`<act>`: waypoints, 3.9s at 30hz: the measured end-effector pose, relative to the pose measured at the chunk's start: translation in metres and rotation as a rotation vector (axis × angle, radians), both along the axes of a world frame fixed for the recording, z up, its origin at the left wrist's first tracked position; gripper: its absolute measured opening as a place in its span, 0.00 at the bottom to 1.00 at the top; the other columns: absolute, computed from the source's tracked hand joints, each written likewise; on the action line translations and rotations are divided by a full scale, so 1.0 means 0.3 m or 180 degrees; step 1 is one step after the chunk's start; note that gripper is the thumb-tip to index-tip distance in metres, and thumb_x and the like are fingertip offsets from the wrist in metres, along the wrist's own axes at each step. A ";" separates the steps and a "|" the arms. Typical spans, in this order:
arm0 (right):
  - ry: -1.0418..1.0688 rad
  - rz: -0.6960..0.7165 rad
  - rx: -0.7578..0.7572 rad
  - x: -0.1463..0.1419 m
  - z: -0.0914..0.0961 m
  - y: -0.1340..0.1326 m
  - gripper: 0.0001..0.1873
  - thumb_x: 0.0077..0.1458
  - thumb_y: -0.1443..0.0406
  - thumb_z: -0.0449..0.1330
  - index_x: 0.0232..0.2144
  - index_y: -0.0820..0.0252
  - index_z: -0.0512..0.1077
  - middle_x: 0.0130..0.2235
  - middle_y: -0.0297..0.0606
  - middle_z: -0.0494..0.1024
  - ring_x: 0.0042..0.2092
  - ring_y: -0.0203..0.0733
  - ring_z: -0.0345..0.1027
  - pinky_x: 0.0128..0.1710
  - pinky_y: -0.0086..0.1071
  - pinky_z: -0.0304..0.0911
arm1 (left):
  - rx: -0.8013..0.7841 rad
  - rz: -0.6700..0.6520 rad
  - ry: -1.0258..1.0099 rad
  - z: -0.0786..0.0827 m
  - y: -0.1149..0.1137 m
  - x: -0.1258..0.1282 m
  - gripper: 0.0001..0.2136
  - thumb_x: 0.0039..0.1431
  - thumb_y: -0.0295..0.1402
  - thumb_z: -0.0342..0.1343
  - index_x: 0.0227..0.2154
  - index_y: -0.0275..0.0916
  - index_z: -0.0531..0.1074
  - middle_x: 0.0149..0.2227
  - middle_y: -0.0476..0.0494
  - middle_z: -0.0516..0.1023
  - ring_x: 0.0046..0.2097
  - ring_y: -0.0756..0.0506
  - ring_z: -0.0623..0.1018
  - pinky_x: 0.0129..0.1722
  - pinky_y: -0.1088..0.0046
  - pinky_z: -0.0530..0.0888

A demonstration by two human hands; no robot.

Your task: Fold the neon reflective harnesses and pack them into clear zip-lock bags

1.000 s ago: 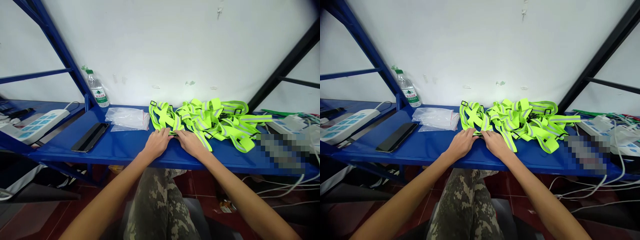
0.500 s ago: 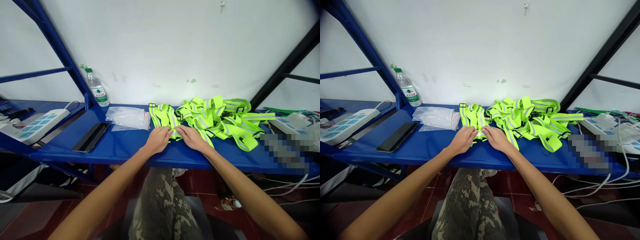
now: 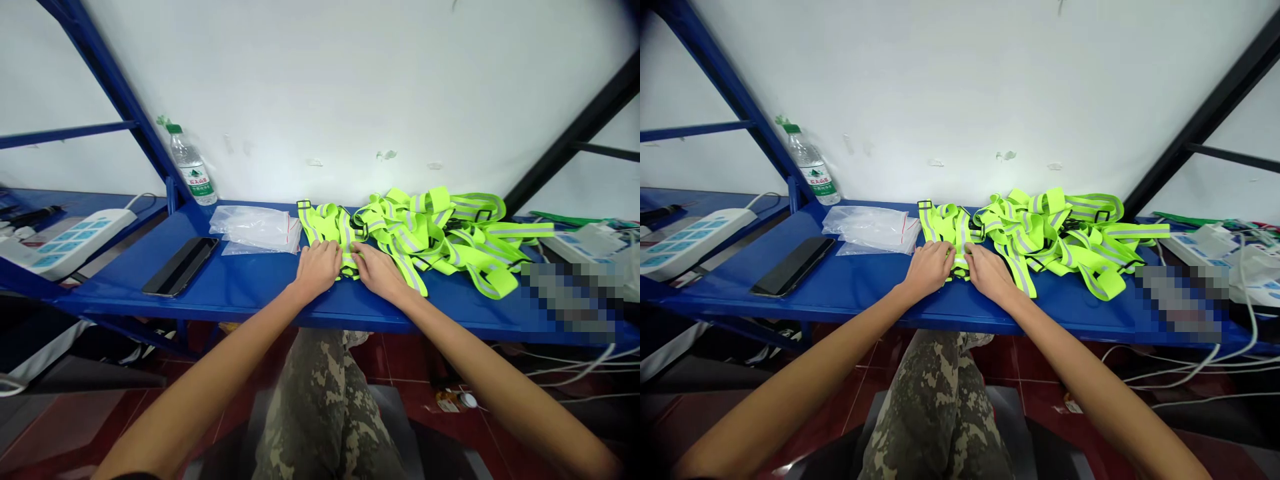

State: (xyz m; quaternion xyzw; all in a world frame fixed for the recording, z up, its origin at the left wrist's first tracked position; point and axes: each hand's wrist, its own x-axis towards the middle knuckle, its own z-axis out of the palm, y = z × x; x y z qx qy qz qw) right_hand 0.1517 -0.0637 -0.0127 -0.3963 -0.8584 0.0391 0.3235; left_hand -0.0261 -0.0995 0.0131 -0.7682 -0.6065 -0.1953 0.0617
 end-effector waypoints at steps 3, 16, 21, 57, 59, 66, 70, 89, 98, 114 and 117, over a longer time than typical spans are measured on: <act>0.0160 0.0071 -0.0208 -0.008 0.000 0.002 0.17 0.68 0.64 0.48 0.54 0.61 0.69 0.47 0.46 0.81 0.47 0.50 0.76 0.48 0.42 0.70 | -0.0149 -0.0184 -0.0510 -0.010 0.019 -0.015 0.13 0.71 0.37 0.45 0.44 0.37 0.72 0.43 0.39 0.81 0.47 0.40 0.77 0.46 0.63 0.70; -0.0622 0.0965 -0.0079 0.023 0.027 -0.026 0.28 0.65 0.51 0.55 0.61 0.60 0.63 0.63 0.51 0.65 0.65 0.59 0.54 0.63 0.57 0.56 | -0.0755 0.0280 -0.1474 -0.012 0.086 -0.021 0.04 0.66 0.33 0.51 0.38 0.41 0.69 0.38 0.46 0.81 0.41 0.44 0.80 0.43 0.67 0.69; -0.0711 0.0874 0.0229 0.020 0.028 -0.017 0.24 0.66 0.55 0.56 0.59 0.60 0.70 0.57 0.50 0.72 0.60 0.58 0.59 0.61 0.56 0.60 | -0.0353 0.0203 -0.1723 -0.025 0.082 -0.026 0.07 0.62 0.31 0.56 0.42 0.41 0.70 0.35 0.48 0.81 0.38 0.45 0.79 0.41 0.69 0.70; 0.0001 0.0092 -0.0222 -0.068 0.028 0.005 0.14 0.71 0.59 0.41 0.36 0.56 0.62 0.39 0.42 0.72 0.38 0.46 0.67 0.35 0.35 0.55 | -0.0107 0.0902 -0.0783 0.012 0.073 0.018 0.24 0.72 0.41 0.37 0.33 0.38 0.78 0.38 0.35 0.84 0.41 0.37 0.82 0.37 0.66 0.67; -0.0017 0.0056 -0.0187 -0.073 0.027 0.011 0.14 0.71 0.58 0.42 0.34 0.55 0.61 0.38 0.42 0.72 0.38 0.45 0.66 0.34 0.35 0.54 | -0.0123 0.0908 -0.0783 0.011 0.070 0.019 0.18 0.71 0.39 0.40 0.39 0.40 0.76 0.37 0.37 0.84 0.42 0.37 0.82 0.37 0.66 0.68; -0.0392 -0.0142 -0.0348 -0.108 0.055 0.035 0.14 0.68 0.62 0.48 0.29 0.57 0.63 0.34 0.40 0.75 0.36 0.43 0.67 0.34 0.34 0.52 | 0.0049 0.0948 -0.0893 0.008 0.048 0.021 0.14 0.68 0.32 0.44 0.52 0.42 0.68 0.38 0.41 0.83 0.42 0.39 0.82 0.38 0.67 0.70; -0.0691 -0.0187 -0.0403 -0.117 0.077 0.046 0.13 0.66 0.64 0.51 0.29 0.58 0.69 0.33 0.41 0.77 0.36 0.44 0.68 0.34 0.35 0.53 | 0.0342 0.0786 -0.0976 0.009 0.026 0.023 0.13 0.68 0.33 0.44 0.49 0.40 0.70 0.41 0.41 0.82 0.45 0.40 0.79 0.43 0.66 0.71; -0.0520 0.0894 0.0163 -0.007 0.041 -0.021 0.24 0.61 0.55 0.60 0.54 0.66 0.70 0.53 0.53 0.77 0.54 0.55 0.70 0.56 0.47 0.65 | 0.0033 0.0259 -0.0260 0.005 0.050 0.008 0.13 0.68 0.28 0.40 0.49 0.35 0.68 0.39 0.36 0.81 0.42 0.38 0.81 0.38 0.65 0.70; -0.0570 0.0920 0.0157 -0.011 0.018 -0.007 0.22 0.68 0.56 0.51 0.53 0.67 0.70 0.51 0.55 0.77 0.54 0.56 0.70 0.56 0.49 0.65 | 0.0222 0.0169 -0.0353 0.012 0.015 0.003 0.18 0.74 0.39 0.35 0.47 0.36 0.69 0.38 0.37 0.82 0.40 0.41 0.81 0.35 0.69 0.68; 0.0439 0.0456 -0.0140 0.000 0.027 0.031 0.19 0.67 0.53 0.52 0.44 0.61 0.74 0.47 0.48 0.80 0.49 0.51 0.74 0.50 0.42 0.67 | 0.0057 0.0560 -0.0309 0.020 0.067 0.037 0.29 0.73 0.36 0.29 0.39 0.30 0.78 0.38 0.26 0.82 0.40 0.37 0.81 0.38 0.64 0.71; 0.0723 0.0163 -0.0029 0.007 0.030 0.028 0.21 0.65 0.50 0.56 0.44 0.61 0.76 0.46 0.48 0.82 0.47 0.51 0.76 0.49 0.41 0.68 | -0.0124 0.0454 -0.0314 0.030 0.086 0.057 0.28 0.73 0.34 0.31 0.39 0.28 0.78 0.39 0.24 0.82 0.41 0.36 0.82 0.41 0.63 0.71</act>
